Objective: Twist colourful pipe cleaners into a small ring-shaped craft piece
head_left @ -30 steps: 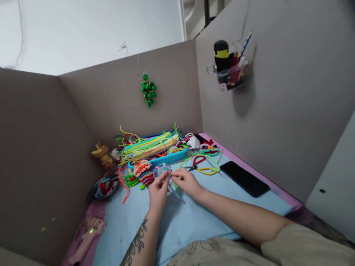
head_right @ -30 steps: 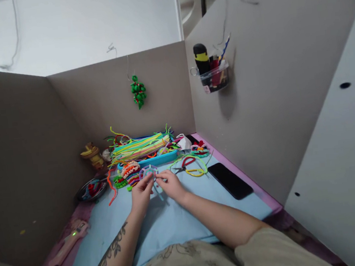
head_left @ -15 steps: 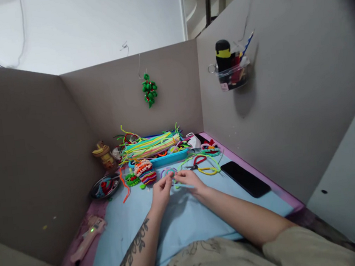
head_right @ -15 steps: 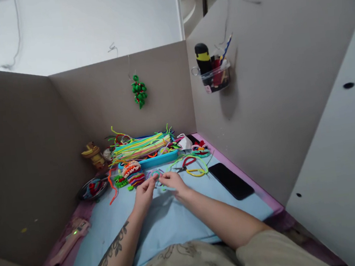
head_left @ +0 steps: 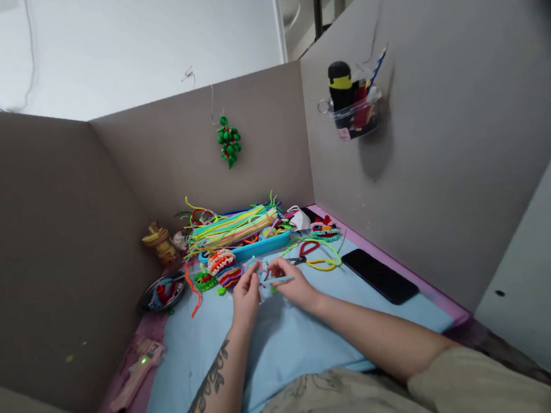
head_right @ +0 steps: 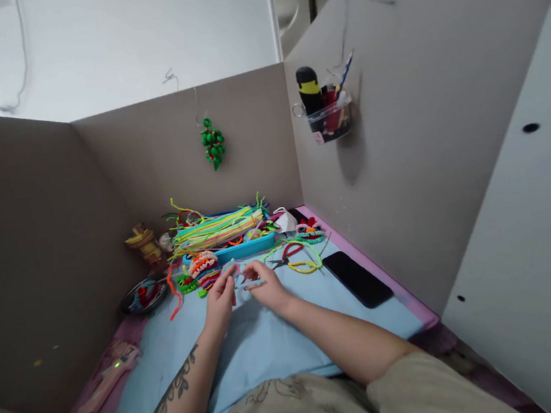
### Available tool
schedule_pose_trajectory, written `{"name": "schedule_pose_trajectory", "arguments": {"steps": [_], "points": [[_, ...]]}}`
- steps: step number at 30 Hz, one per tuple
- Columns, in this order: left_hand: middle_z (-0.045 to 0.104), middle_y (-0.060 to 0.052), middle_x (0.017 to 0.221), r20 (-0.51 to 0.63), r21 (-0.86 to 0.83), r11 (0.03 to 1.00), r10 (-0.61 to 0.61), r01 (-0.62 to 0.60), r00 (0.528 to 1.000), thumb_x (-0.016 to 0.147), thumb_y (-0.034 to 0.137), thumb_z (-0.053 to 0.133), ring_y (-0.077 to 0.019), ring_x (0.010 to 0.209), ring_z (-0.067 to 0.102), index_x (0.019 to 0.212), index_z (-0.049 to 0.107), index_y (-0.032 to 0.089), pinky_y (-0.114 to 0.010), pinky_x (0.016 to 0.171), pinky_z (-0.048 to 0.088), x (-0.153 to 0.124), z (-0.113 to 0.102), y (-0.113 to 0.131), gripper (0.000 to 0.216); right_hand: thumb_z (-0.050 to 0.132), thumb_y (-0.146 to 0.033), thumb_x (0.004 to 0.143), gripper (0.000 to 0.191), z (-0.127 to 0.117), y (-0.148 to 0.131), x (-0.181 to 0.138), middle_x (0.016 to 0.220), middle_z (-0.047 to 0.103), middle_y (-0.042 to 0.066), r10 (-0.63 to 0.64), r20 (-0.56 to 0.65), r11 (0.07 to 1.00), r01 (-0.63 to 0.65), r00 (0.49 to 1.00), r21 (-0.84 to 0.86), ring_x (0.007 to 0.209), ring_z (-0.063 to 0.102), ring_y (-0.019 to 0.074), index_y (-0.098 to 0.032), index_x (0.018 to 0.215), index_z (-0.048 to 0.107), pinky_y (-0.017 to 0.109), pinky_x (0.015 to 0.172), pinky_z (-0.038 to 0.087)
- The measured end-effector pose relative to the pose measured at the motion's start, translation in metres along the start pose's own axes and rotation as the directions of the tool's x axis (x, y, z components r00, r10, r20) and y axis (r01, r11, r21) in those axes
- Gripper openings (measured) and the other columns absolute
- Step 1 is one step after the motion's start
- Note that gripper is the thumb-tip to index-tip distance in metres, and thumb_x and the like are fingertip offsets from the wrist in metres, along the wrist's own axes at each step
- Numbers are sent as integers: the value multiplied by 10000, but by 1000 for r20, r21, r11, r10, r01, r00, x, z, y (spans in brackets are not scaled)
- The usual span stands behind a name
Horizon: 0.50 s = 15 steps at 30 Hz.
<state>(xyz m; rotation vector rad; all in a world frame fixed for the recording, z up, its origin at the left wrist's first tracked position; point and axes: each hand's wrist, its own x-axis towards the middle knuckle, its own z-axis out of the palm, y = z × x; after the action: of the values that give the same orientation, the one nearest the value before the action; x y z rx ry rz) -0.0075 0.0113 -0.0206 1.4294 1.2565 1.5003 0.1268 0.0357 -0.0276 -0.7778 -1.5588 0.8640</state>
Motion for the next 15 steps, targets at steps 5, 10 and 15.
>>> {"name": "schedule_pose_trajectory", "arguments": {"steps": [5,10,15], "points": [[658,-84,992,-1,-11,1000,-12,12,1000,735,415,585,-64,440,447,1136,593,168,-204,391,346,2,-2,-5,471,571,-180,722,153,4,-17,-13,807,609,15,-160,135,981,173,978,-89,792,546,153,-209,864,622,287,756,413],[689,-91,902,-110,-87,996,10,-19,994,695,367,642,-169,748,611,935,679,138,-260,662,472,4,-3,-7,334,548,-280,773,132,0,-17,-9,765,626,31,-28,49,1000,28,998,-6,719,560,152,-185,794,637,269,660,435],[700,-78,803,-156,-119,993,-43,24,987,638,342,694,-196,782,623,834,694,121,-297,735,467,6,-3,-4,295,561,-293,756,145,-5,-10,0,704,579,16,22,24,998,-23,999,53,655,529,129,-164,723,615,246,611,426]]}}
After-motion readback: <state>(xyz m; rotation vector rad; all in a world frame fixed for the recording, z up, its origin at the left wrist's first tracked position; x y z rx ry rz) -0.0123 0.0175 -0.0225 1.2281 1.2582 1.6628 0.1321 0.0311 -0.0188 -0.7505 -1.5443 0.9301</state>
